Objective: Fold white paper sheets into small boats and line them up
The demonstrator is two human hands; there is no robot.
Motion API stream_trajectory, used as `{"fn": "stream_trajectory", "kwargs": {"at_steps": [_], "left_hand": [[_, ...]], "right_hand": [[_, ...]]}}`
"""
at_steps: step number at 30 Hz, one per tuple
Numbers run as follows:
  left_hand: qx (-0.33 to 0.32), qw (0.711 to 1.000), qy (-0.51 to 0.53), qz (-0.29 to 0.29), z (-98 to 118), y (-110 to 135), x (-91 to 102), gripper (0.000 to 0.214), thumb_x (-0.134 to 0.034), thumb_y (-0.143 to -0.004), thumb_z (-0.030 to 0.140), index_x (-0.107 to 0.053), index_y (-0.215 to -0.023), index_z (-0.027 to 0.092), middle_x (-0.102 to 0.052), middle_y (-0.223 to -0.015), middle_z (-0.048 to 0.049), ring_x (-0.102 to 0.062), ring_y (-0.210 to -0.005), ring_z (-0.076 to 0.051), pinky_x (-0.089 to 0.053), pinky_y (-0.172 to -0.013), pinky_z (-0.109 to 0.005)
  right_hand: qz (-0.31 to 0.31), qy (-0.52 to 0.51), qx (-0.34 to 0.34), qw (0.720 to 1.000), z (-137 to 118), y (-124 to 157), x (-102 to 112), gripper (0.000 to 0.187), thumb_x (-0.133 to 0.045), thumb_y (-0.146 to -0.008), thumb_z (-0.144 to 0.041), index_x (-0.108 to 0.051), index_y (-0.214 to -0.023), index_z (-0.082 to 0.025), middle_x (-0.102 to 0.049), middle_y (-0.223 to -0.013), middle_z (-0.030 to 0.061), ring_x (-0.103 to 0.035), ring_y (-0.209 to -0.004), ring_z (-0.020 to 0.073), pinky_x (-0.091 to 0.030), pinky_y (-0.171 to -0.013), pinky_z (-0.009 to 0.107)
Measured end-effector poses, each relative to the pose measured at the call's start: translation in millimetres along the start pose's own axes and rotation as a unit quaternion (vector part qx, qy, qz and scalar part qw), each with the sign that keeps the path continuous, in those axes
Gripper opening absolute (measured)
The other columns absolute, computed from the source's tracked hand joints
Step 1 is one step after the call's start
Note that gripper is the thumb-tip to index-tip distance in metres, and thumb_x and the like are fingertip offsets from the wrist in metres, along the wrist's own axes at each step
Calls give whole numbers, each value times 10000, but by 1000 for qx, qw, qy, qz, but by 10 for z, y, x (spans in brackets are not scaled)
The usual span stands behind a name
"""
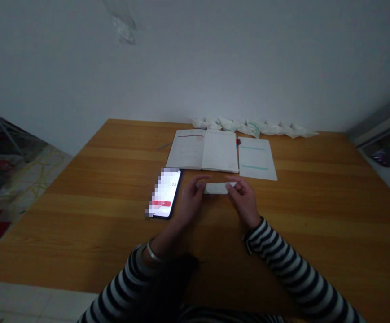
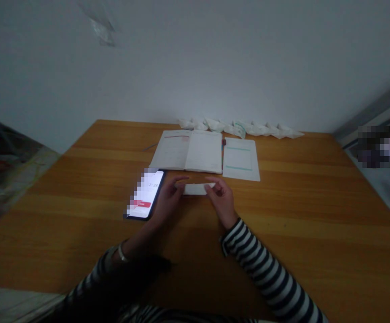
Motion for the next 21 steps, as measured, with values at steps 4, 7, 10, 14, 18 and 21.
{"fn": "stream_trajectory", "kwargs": {"at_steps": [4,7,10,14,18,21], "left_hand": [[52,993,98,-33,-106,-14,-52,238,-611,-877,331,-728,-994,160,-740,-1024,-85,-686,-934,-223,-581,-788,-337],[88,985,129,-72,-155,22,-136,280,-611,-890,350,-708,-1060,150,-737,-966,-90,-696,-830,-206,-595,-770,-360],[51,990,100,-88,-103,56,-174,368,-549,-950,376,-620,-1259,191,-715,-1041,-108,-700,-865,-205,-595,-806,-388],[-132,985,-96,-54,97,75,-113,391,-657,-908,322,-622,-1296,282,-503,-1451,-112,-496,-1333,-264,-442,-1095,-464],[-176,959,-193,-113,126,89,-121,430,-567,-965,268,-549,-1395,279,-547,-1422,-123,-579,-1250,-257,-481,-1053,-456],[-165,950,-217,-154,93,114,-160,491,-521,-990,283,-455,-1476,271,-621,-1342,-135,-643,-1164,-261,-522,-996,-433]], "right_hand": [[-80,-67,0,995,0,4,-110,477,-813,-732,-359,-635,-1161,-251,-737,-1084,44,-700,-955,197,-585,-838,336],[-83,-65,-17,994,-3,16,-144,500,-820,-723,-358,-626,-1169,-243,-743,-998,29,-702,-886,184,-593,-799,317],[-66,-64,-36,995,-13,19,-129,366,-814,-726,-379,-658,-1015,-219,-752,-942,26,-707,-839,180,-595,-769,306],[-62,-47,-37,996,-17,17,-118,347,-799,-738,-409,-669,-989,-208,-768,-968,44,-716,-844,192,-599,-779,333],[-69,-38,-18,997,-19,13,-126,333,-799,-738,-394,-695,-993,-207,-771,-924,36,-713,-798,180,-599,-762,327],[-68,-28,-12,997,-31,12,-118,358,-794,-741,-398,-711,-1036,-214,-769,-884,30,-709,-771,183,-602,-723,324]]}}
Point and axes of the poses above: each hand's wrist, its own y-axis away from the middle knuckle, its own x-axis out of the back of the hand, z = x × y, the point moved 4 cm from there along -y, towards the middle knuckle
